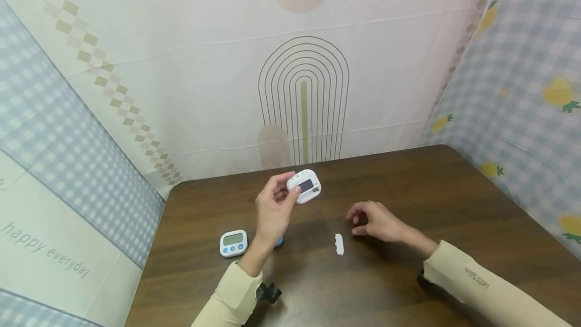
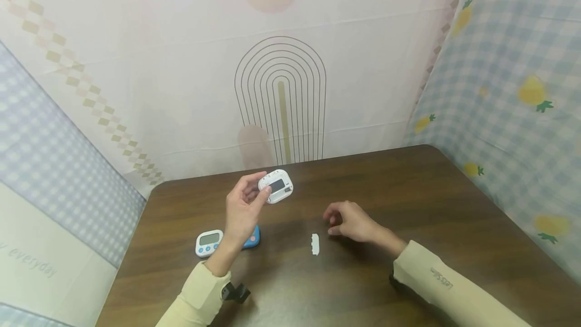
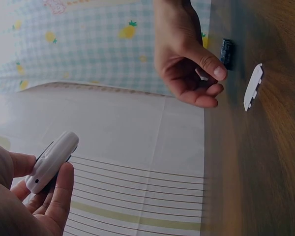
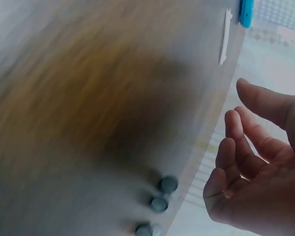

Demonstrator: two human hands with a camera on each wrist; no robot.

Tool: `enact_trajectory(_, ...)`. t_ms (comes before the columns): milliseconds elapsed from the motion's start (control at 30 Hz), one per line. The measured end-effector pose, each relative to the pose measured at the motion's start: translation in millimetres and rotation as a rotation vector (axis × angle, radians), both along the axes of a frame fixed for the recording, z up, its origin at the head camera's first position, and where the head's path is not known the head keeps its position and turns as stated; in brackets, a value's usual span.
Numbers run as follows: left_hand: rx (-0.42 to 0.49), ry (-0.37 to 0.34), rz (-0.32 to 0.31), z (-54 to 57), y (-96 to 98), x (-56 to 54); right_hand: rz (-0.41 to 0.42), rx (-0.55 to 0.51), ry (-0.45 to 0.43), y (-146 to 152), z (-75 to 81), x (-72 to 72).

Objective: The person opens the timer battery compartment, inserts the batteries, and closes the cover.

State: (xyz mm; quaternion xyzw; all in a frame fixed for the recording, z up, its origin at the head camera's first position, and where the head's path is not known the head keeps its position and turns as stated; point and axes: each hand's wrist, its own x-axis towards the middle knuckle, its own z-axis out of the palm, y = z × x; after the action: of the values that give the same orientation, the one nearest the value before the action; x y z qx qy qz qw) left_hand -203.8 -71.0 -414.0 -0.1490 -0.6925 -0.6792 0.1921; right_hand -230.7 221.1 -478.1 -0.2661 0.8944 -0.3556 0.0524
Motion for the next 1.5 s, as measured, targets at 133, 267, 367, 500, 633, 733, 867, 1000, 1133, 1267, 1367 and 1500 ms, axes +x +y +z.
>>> enact_trajectory(133,-0.008,0.001,-0.003,0.7,-0.3,-0.5,-0.022,0.026,0.055,11,-0.4,-1.2)
enact_trajectory(267,-0.015,-0.019,0.019,-0.6,-6.3,3.7,-0.009,0.034,0.066,18,-2.9,-0.6)
enact_trajectory(367,-0.015,-0.029,0.038,-0.6,-12.5,7.4,0.01,0.017,0.034,20,-4.5,-2.4)
enact_trajectory(500,-0.019,-0.017,0.048,1.7,-17.6,7.1,-0.001,0.016,0.022,26,-1.3,-8.3)
enact_trajectory(633,-0.017,-0.018,0.054,2.4,-17.3,6.0,-0.022,0.056,0.027,39,2.4,-9.8)
enact_trajectory(733,-0.021,-0.027,0.039,1.3,-13.9,4.4,-0.033,0.078,0.027,52,3.1,-7.1)
enact_trajectory(867,-0.031,-0.026,0.019,0.5,-8.4,2.0,-0.03,0.076,0.03,66,2.3,-4.5)
enact_trajectory(1000,-0.029,-0.024,0.016,0.5,-4.5,1.1,-0.014,0.085,0.038,75,0.7,-4.4)
enact_trajectory(1133,-0.023,-0.036,0.012,0.4,-2.5,2.2,0.007,0.108,0.046,82,-0.9,-3.9)
enact_trajectory(1267,-0.019,-0.044,0.005,0.2,-0.7,2.8,0.02,0.117,0.049,86,-1.6,-2.9)
enact_trajectory(1367,-0.016,-0.042,0.0,0.7,-0.4,3.3,0.02,0.136,0.065,85,-1.7,-2.7)
enact_trajectory(1500,-0.015,-0.038,-0.004,0.7,-0.3,3.7,0.014,0.17,0.089,84,-1.8,-2.8)
